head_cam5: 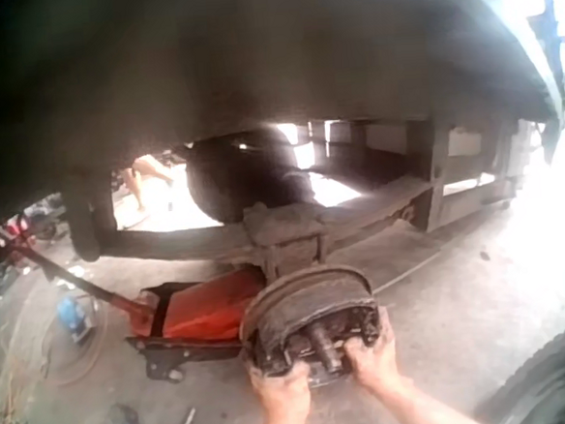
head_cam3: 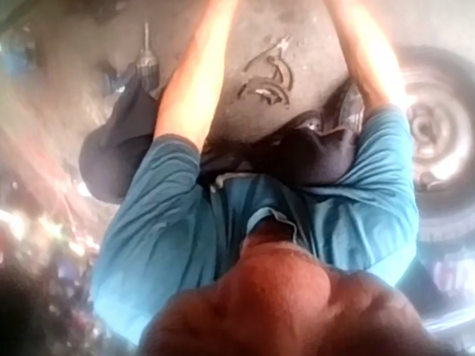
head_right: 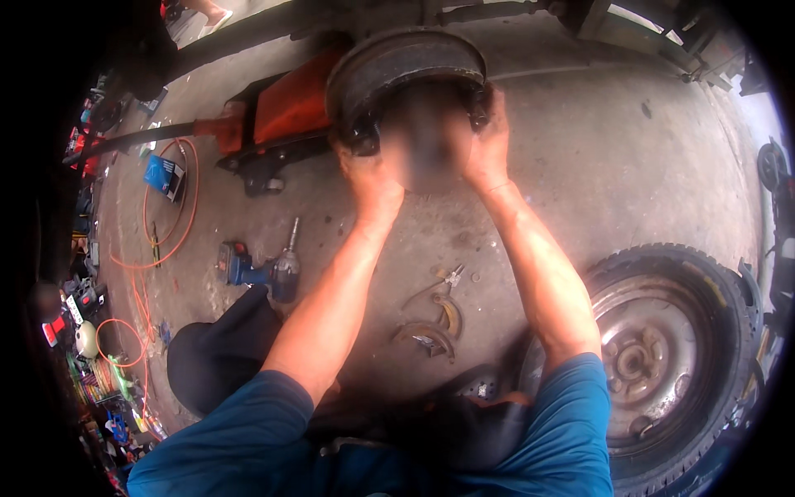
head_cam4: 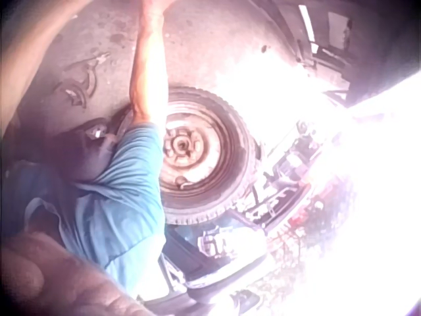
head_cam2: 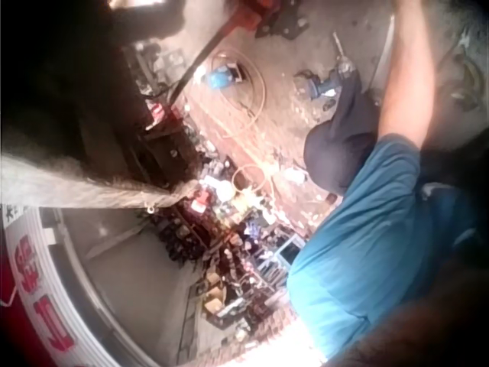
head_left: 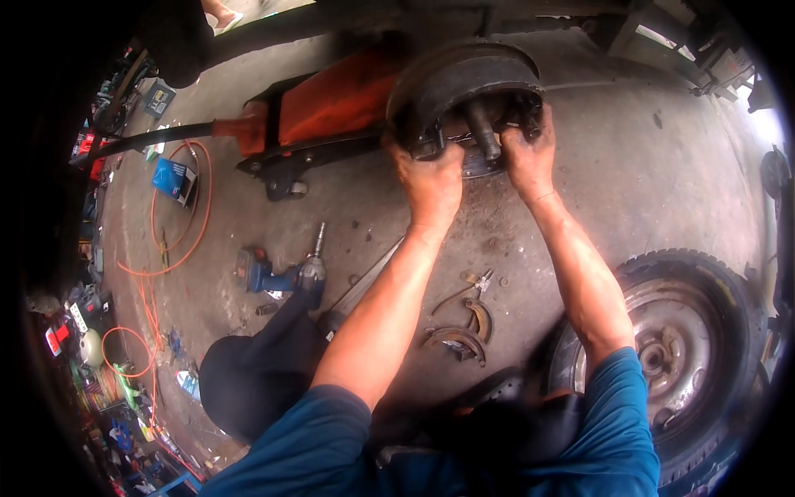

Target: The person unboxes brake shoes and installs them onto the vehicle's drum brake assembly by hand. Then, the person levers the brake shoes into position with a metal bar and adjusts parts using pliers.

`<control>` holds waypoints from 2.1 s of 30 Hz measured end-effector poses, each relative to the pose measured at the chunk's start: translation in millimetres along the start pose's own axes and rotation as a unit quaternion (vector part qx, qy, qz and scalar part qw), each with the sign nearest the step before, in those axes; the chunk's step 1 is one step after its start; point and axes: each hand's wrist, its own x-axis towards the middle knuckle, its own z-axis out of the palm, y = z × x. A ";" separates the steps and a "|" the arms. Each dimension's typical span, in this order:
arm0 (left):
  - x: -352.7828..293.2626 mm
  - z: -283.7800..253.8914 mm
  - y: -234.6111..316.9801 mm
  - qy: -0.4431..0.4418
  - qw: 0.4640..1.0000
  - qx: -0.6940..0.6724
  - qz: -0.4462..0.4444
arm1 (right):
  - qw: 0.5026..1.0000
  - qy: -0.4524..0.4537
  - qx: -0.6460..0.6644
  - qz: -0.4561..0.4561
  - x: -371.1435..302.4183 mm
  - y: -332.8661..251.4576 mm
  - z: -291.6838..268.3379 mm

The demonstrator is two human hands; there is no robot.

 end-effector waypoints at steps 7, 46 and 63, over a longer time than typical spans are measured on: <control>0.2 0.7 -8.0 0.001 0.998 0.016 0.057 | 0.998 0.023 -0.034 -0.041 -0.4 4.4 1.1; -1.8 1.6 -8.5 0.011 1.000 0.015 0.015 | 0.997 -0.001 0.051 0.050 0.1 -8.9 -0.1; 1.7 1.2 -4.2 -0.002 1.000 -0.015 -0.002 | 0.951 0.009 0.282 0.127 -12.5 -32.8 -5.7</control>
